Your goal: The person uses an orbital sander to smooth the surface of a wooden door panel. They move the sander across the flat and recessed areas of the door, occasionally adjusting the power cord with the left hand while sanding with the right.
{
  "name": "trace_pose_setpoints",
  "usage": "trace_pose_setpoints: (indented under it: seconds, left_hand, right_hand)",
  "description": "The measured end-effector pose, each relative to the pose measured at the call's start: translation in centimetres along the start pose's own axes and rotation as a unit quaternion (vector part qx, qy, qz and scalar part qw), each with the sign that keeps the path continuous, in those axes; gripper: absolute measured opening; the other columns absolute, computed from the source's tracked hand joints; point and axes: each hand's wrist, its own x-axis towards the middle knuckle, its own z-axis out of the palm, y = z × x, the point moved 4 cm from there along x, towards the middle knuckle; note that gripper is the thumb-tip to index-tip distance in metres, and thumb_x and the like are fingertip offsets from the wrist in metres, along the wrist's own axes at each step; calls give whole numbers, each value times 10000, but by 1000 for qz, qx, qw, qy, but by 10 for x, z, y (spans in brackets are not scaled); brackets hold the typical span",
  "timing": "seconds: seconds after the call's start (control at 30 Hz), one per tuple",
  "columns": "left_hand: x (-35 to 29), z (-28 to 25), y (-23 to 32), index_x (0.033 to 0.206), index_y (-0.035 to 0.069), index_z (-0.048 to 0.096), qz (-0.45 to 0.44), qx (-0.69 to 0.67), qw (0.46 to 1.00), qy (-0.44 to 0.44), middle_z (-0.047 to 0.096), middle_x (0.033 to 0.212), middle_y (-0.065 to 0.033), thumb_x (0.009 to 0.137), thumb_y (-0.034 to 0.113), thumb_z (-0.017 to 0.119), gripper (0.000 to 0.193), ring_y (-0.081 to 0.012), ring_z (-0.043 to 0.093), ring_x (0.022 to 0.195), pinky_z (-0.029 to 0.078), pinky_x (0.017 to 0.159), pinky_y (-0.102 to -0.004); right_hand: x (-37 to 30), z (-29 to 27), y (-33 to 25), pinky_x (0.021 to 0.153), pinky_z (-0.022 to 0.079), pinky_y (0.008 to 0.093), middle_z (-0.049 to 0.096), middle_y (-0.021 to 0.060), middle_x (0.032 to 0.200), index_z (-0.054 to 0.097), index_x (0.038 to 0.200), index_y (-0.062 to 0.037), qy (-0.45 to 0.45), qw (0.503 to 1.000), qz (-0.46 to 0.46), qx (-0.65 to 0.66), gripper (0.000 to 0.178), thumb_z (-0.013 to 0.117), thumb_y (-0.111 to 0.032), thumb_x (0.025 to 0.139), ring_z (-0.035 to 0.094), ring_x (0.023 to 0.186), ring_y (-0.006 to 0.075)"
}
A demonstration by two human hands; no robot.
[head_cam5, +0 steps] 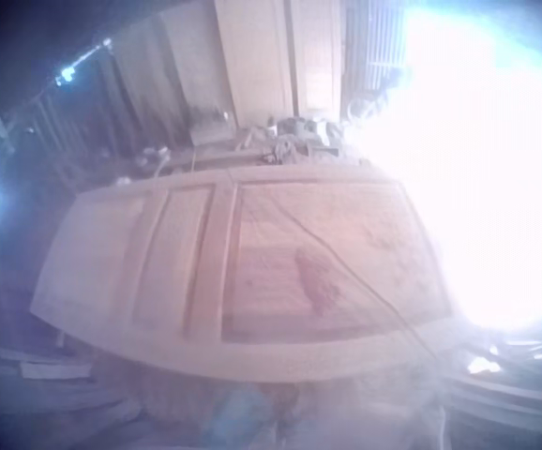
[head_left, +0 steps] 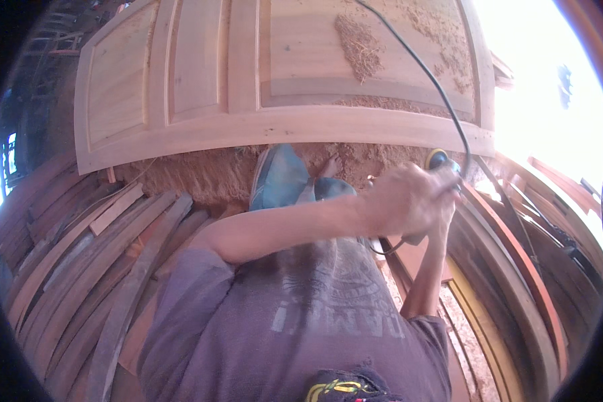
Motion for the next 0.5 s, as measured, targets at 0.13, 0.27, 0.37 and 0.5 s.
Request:
trace_pose_setpoints:
  seconds: [0.13,0.27,0.37,0.5]
  left_hand:
    - [-23,25,12,1250,-63,684,74,-42,996,14,726,837,-298,1135,229,640,317,-416,793,775,627,703,-486]
    - [-57,9,-5,1252,-60,687,41,-26,999,-9,752,907,-328,1119,236,653,326,-463,787,841,619,733,-534]
    - [-78,0,-11,1295,-58,683,47,-2,999,0,760,917,-317,1124,253,648,356,-478,784,848,617,745,-547]
    - [-101,-24,-8,1359,-67,672,27,-40,999,14,781,983,-304,1123,257,653,402,-485,787,925,616,822,-548]
  right_hand:
    - [-27,70,-32,943,591,407,795,146,1147,677,1374,12,-56,997,12,-61,635,911,-323,889,750,1041,228]
    - [-56,171,-70,908,614,430,813,169,1090,661,1355,23,-189,970,-55,-144,655,923,-331,871,783,994,261]
    - [-86,254,-104,981,609,514,796,263,1195,630,1343,8,-298,928,-100,-201,685,917,-382,858,786,1155,410]
    - [-128,354,-119,961,602,587,764,292,1186,576,1318,27,-371,871,-188,-260,606,832,-307,882,755,1102,504]
